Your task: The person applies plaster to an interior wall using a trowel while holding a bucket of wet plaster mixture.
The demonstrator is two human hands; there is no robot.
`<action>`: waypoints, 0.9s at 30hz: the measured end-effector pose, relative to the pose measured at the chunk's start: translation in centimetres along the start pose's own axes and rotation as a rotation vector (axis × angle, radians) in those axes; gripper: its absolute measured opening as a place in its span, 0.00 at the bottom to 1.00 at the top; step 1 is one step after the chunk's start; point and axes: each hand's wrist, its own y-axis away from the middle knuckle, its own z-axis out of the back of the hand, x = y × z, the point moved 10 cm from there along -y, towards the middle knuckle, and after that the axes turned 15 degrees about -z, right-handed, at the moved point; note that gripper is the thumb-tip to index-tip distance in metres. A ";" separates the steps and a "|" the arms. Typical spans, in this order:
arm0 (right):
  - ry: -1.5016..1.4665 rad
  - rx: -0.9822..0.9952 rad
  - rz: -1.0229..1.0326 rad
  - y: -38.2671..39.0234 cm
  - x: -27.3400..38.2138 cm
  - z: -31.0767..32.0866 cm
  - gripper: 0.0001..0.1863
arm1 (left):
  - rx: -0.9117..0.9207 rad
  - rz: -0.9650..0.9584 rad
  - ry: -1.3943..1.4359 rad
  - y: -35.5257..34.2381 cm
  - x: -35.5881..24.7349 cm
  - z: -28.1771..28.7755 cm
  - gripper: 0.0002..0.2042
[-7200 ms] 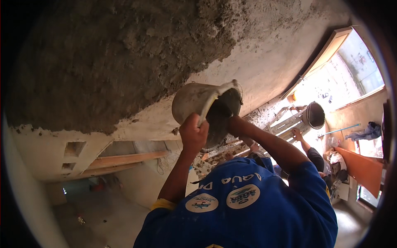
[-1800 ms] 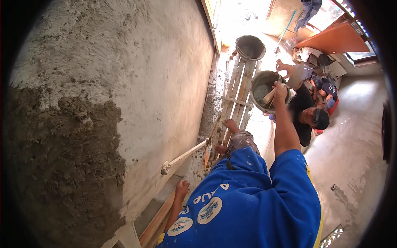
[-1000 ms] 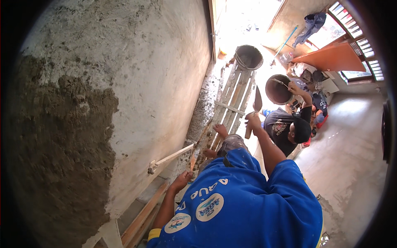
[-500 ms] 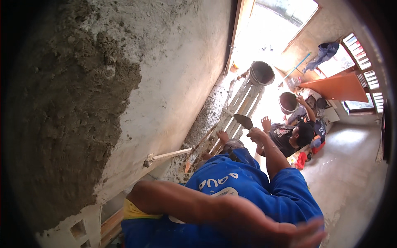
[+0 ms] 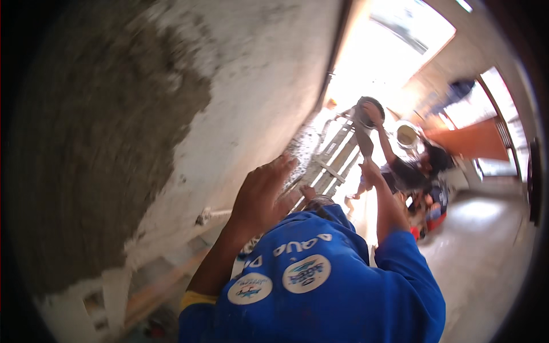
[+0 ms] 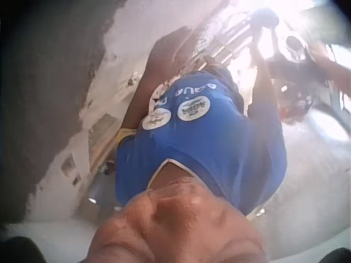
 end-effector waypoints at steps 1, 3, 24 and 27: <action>0.315 0.024 0.190 1.4 0.8 -2.6 0.12 | 0.035 0.228 0.053 4.6 4.7 -2.8 0.26; 0.717 0.135 0.484 5.2 2.1 -8.9 0.21 | 0.319 0.619 -0.139 17.5 11.5 -9.8 0.27; 0.894 0.629 0.275 3.7 16.8 -20.4 0.14 | -1.389 1.433 1.104 48.8 -4.9 -36.5 0.13; 0.920 0.604 0.301 7.8 19.6 -23.9 0.20 | -0.483 1.410 0.519 49.1 -4.9 -35.0 0.10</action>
